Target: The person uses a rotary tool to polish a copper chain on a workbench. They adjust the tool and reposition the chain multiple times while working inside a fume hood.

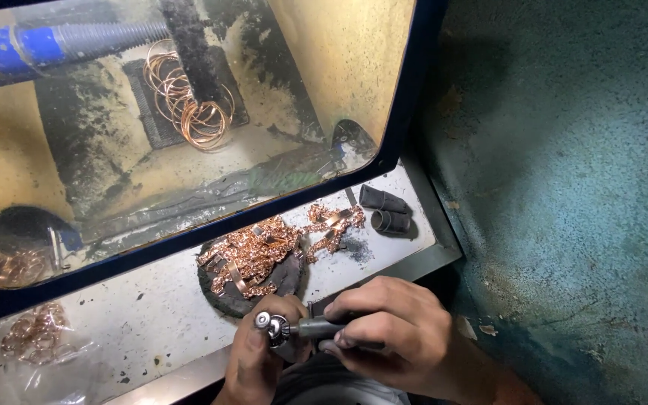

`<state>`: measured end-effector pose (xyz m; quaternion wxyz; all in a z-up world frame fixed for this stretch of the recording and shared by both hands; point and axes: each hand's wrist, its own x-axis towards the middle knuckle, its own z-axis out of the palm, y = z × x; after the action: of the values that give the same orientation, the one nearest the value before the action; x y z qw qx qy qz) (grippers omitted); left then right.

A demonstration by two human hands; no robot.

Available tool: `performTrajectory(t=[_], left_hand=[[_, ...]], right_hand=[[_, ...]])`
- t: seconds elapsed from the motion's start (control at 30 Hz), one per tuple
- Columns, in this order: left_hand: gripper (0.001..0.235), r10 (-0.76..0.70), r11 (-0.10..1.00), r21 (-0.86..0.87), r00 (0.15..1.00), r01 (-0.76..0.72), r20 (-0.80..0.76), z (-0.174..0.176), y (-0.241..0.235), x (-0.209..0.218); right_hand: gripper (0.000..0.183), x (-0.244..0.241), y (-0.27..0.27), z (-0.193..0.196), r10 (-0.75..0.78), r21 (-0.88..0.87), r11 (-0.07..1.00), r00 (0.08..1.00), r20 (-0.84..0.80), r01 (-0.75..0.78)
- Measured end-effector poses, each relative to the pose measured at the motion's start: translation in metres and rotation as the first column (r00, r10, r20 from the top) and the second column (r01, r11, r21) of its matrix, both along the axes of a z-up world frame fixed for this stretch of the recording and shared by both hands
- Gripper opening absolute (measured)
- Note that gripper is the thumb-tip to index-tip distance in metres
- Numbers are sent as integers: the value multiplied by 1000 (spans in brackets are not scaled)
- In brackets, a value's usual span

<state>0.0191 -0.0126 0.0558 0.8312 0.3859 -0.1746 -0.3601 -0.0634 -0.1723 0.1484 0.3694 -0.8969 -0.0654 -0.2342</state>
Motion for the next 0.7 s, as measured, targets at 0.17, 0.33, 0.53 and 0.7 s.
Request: performTrajectory(t=[0.17,0.33,0.53,0.7], left_hand=[[58,41,929,355,980,-109,196,-35,12,-19],[45,-37,819,525,893,-230,448,-54,-4,-27],[39,-591,355,928,797,116,127,-74,-8,-20],[44,-740,136,944,664,301,-105,-91,-15,-3]], right_hand=[[26,-18,-6,2,-50,6,999,967,-250,53],[40,-27,-25,8,-23,209,879,478,-878,428],[32,-42,-23,-45,-98,286,925,884,-457,250],[41,-31,-19,-59,-291,-263,913,950,115,311]])
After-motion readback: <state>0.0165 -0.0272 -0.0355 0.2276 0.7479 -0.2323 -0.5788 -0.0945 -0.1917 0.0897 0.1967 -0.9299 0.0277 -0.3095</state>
